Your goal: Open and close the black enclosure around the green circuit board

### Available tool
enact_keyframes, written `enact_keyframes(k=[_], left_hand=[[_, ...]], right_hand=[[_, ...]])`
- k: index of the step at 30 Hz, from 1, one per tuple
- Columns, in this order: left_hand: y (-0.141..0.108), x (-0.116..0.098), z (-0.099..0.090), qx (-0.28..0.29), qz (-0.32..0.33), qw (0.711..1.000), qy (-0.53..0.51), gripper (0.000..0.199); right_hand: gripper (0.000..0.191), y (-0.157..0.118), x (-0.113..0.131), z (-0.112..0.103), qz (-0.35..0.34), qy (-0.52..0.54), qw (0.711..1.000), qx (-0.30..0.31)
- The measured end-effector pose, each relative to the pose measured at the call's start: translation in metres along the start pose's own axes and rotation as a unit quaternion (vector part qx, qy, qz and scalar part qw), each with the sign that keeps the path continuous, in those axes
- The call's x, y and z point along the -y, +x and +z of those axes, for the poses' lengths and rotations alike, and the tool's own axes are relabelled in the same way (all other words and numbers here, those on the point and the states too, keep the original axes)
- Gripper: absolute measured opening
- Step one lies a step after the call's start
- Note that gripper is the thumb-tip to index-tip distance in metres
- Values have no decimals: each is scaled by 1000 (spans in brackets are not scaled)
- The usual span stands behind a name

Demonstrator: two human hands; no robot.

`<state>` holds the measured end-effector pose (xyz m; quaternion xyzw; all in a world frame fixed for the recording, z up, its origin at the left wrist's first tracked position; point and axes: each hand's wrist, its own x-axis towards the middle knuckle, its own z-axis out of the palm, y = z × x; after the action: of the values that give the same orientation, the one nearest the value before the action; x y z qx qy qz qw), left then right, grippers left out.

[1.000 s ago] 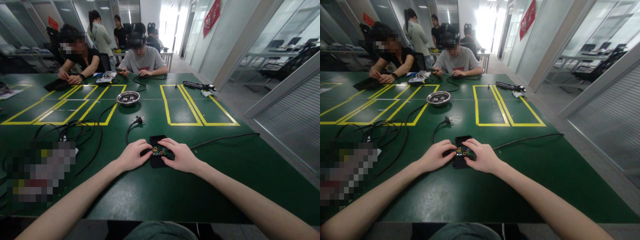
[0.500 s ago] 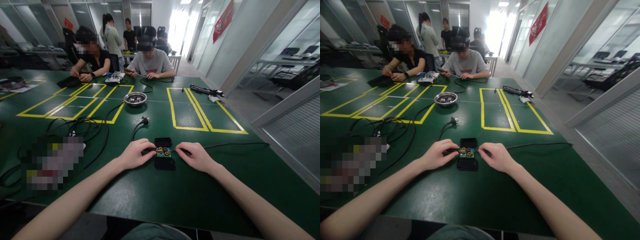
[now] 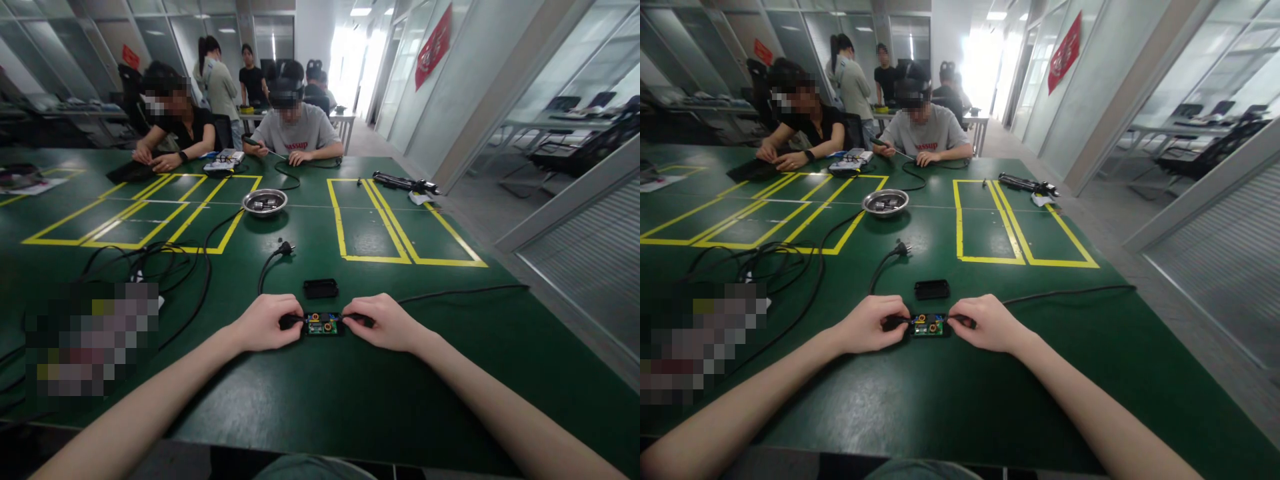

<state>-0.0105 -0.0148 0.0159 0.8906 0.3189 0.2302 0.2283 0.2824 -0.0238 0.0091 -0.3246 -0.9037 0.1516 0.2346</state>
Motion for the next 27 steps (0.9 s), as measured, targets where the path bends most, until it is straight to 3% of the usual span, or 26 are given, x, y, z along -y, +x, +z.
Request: enact_keyframes(k=[9, 15, 21, 27], left_hand=[[0, 8, 2, -34, -27, 999, -5, 5], [-2, 9, -2, -18, -21, 999, -46, 11], [-3, 10, -2, -11, -11, 999, -34, 11], [-2, 10, 1, -19, 9, 999, -31, 15]], right_hand=[[20, 1, -2, 5, 35, -32, 999, 12], [21, 4, 2, 4, 49, -39, 998, 32], [31, 4, 3, 7, 48, -52, 997, 26], [29, 7, 3, 10, 34, -40, 999, -7]])
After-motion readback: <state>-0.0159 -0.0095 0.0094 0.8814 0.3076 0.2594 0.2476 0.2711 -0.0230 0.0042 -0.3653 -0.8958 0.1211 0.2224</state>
